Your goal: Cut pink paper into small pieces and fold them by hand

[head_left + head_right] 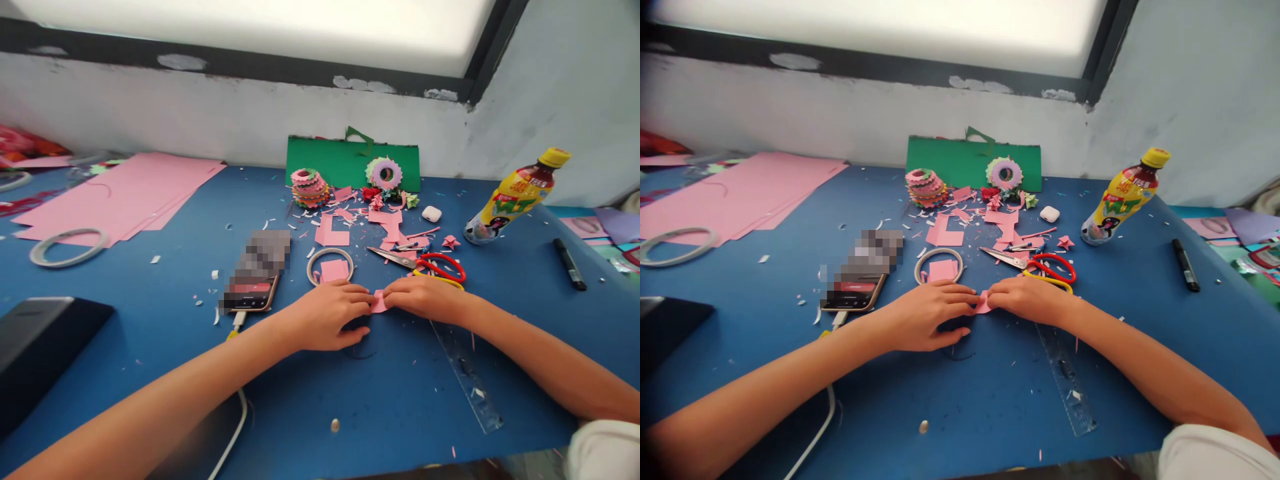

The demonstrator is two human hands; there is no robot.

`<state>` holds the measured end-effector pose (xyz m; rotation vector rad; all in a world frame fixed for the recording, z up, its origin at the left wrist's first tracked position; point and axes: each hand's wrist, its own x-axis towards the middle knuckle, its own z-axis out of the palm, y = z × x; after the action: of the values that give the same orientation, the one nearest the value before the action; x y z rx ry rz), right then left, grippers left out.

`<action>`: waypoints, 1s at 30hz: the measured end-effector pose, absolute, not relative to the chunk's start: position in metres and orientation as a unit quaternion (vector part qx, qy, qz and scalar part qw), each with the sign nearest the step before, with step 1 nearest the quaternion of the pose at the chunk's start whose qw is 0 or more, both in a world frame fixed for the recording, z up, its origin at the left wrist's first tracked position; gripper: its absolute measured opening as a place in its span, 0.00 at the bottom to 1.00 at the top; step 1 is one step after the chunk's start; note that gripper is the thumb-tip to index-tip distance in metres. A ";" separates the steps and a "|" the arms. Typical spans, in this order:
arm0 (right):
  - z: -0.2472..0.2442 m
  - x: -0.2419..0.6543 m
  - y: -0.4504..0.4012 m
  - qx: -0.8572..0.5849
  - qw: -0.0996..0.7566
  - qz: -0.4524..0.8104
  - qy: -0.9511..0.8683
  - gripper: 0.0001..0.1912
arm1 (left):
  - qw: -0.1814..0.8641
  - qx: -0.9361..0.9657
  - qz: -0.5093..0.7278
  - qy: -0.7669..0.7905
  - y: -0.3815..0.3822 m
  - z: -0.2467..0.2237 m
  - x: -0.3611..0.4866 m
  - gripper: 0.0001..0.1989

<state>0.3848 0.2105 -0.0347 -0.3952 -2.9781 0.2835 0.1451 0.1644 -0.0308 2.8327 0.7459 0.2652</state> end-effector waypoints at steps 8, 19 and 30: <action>-0.036 0.372 0.203 -0.246 0.134 0.258 -0.925 0.08 | 0.115 0.963 0.083 0.230 0.169 -0.029 0.138 0.18; -0.046 0.360 0.198 -0.361 0.171 0.247 -0.883 0.05 | 0.126 0.960 0.096 0.231 0.170 -0.029 0.139 0.18; -0.046 0.359 0.198 -0.363 0.180 0.268 -0.874 0.06 | 0.073 0.968 0.084 0.224 0.167 -0.030 0.141 0.19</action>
<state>0.3595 0.1977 -0.0460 -1.0261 -2.4699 0.7588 0.1413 0.1667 -0.0304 2.9070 0.6725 0.2534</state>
